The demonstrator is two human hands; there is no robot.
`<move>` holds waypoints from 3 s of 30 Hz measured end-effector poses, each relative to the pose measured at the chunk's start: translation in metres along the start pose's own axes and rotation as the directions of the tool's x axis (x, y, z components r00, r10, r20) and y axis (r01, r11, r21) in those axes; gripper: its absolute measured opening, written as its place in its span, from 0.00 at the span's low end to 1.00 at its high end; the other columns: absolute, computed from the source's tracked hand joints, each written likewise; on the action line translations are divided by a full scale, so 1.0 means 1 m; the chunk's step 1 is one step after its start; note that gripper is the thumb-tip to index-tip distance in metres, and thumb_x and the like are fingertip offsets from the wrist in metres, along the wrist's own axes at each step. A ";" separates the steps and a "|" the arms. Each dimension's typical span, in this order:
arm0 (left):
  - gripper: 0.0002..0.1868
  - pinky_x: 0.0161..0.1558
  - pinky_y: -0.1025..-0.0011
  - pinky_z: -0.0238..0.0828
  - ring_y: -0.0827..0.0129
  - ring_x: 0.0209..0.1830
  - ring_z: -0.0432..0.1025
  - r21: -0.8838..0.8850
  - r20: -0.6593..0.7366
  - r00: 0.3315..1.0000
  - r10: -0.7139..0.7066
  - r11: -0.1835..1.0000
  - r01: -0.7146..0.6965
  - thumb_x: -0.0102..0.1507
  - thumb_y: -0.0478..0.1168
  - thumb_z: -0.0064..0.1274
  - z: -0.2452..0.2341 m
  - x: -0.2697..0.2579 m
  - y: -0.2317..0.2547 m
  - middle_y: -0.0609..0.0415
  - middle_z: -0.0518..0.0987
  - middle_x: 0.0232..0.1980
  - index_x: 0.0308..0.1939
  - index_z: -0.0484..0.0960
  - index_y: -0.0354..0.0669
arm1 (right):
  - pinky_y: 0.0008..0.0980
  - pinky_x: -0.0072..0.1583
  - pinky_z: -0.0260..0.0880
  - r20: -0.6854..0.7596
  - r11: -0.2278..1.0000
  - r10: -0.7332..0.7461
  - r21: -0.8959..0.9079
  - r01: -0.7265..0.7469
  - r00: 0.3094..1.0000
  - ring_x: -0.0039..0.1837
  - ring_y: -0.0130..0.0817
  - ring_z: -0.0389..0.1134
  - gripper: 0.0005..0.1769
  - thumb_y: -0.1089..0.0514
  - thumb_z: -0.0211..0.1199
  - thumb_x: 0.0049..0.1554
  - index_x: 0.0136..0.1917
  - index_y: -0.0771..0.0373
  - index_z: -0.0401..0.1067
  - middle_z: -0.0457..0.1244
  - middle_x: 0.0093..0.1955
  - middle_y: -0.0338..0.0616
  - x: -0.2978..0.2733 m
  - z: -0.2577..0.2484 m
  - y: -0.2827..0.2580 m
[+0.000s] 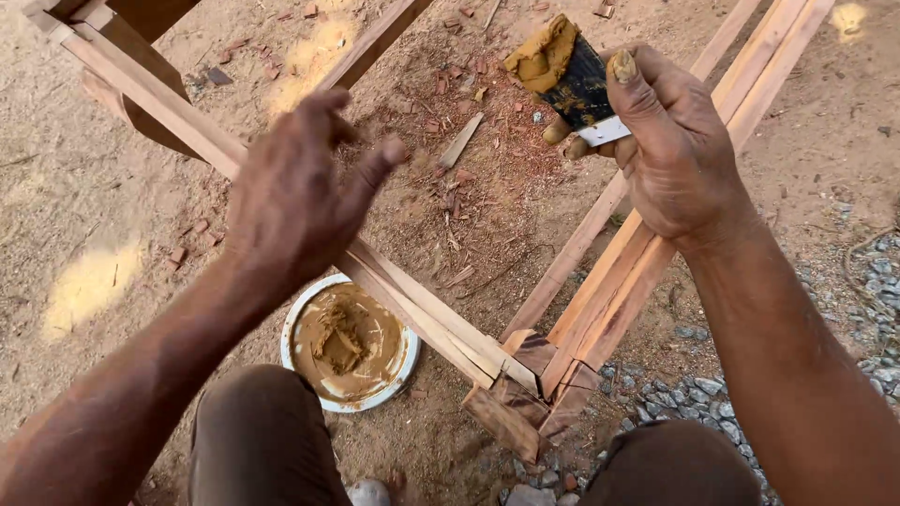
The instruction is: Applying wood filler paste to the joints and legs of a wooden table frame using a scraper.
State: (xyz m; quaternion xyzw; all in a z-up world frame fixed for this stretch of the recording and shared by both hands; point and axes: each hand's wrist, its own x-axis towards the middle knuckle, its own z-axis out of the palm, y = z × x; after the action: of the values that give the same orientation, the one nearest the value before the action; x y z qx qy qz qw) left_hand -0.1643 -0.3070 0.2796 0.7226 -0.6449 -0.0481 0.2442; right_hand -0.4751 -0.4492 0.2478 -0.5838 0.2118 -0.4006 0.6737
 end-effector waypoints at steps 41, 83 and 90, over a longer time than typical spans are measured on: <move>0.55 0.46 0.52 0.67 0.57 0.45 0.74 0.335 0.305 0.946 -0.112 0.942 0.004 0.63 0.84 0.27 0.029 -0.001 0.000 0.40 0.81 0.41 0.68 0.68 0.37 | 0.56 0.69 0.61 0.798 0.793 0.556 -0.593 0.139 0.234 0.73 0.49 0.62 0.24 0.55 0.69 0.53 0.64 0.55 0.76 0.68 0.69 0.48 0.013 0.024 -0.071; 0.55 0.31 0.58 0.68 0.61 0.32 0.73 0.265 0.266 0.964 -0.028 0.963 -0.045 0.64 0.83 0.29 0.025 -0.004 -0.001 0.43 0.79 0.34 0.67 0.67 0.34 | 0.40 0.43 0.69 -0.080 0.003 0.836 -0.989 -0.150 0.543 0.39 0.35 0.66 0.15 0.49 0.70 0.58 0.56 0.55 0.76 0.68 0.36 0.49 -0.045 0.086 -0.121; 0.52 0.30 0.59 0.58 0.65 0.24 0.65 0.175 0.256 0.966 -0.028 0.984 -0.017 0.64 0.82 0.30 0.018 -0.007 0.000 0.52 0.73 0.26 0.65 0.71 0.38 | 0.30 0.34 0.73 -0.274 -0.207 0.699 -0.962 -0.179 0.661 0.32 0.30 0.67 0.15 0.46 0.65 0.62 0.60 0.49 0.71 0.66 0.36 0.39 -0.079 0.135 -0.138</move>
State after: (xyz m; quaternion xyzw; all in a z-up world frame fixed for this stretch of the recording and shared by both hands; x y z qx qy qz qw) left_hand -0.1722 -0.3059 0.2620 0.7308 -0.6708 -0.0850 0.0937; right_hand -0.4601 -0.3030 0.3961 -0.8109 0.4875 0.2614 0.1909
